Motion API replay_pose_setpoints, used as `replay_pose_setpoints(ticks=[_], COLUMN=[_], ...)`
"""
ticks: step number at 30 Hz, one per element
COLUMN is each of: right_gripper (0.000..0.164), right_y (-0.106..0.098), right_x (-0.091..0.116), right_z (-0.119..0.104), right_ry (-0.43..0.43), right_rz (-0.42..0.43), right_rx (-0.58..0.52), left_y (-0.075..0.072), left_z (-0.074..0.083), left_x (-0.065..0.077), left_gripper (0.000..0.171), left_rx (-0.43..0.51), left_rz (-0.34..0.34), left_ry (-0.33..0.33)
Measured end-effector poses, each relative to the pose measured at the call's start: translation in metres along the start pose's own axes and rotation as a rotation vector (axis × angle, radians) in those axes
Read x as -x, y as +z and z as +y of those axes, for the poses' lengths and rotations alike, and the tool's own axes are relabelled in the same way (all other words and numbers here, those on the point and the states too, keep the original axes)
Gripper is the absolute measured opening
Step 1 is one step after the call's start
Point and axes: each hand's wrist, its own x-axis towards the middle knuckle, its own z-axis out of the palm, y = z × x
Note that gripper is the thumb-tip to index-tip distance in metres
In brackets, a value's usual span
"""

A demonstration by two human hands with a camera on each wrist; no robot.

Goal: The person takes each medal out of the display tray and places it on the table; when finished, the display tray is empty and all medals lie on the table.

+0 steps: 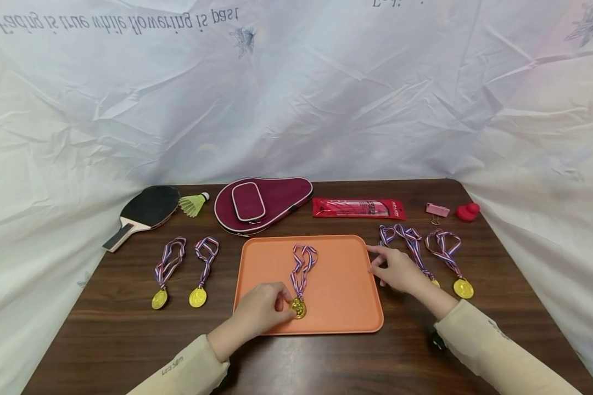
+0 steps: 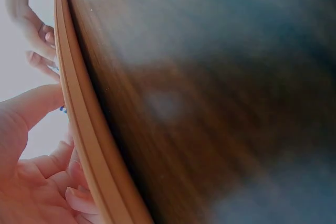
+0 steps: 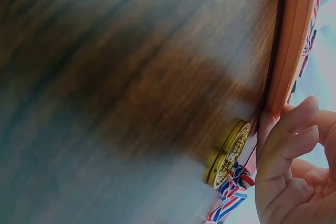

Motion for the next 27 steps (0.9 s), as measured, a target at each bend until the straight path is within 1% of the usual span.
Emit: replay_pose_setpoints(ticks=[5, 8, 13, 17, 21, 27], right_gripper=[0.053, 0.053, 0.053, 0.053, 0.054, 0.053], right_y=[0.0, 0.0, 0.0, 0.001, 0.0, 0.0], right_x=[0.001, 0.0, 0.0, 0.001, 0.001, 0.001], right_z=[-0.001, -0.001, -0.001, -0.001, -0.002, 0.0], right_ry=[-0.003, -0.005, -0.005, -0.006, -0.008, -0.005], right_rz=[0.0, 0.001, 0.003, 0.003, 0.003, 0.003], right_rx=[-0.004, -0.005, -0.001, -0.002, -0.006, -0.014], left_y=[0.0, 0.0, -0.001, -0.004, -0.01, -0.021], left_z=[0.0, 0.001, 0.003, 0.006, 0.009, 0.012], left_x=[-0.001, -0.002, -0.001, 0.001, 0.003, 0.007], left_gripper=[0.022, 0.02, 0.017, 0.016, 0.016, 0.016], left_rx=[0.012, 0.025, 0.039, 0.065, 0.086, 0.121], left_rz=[0.028, 0.037, 0.047, 0.05, 0.059, 0.094], left_ry=[0.049, 0.065, 0.063, 0.06, 0.053, 0.06])
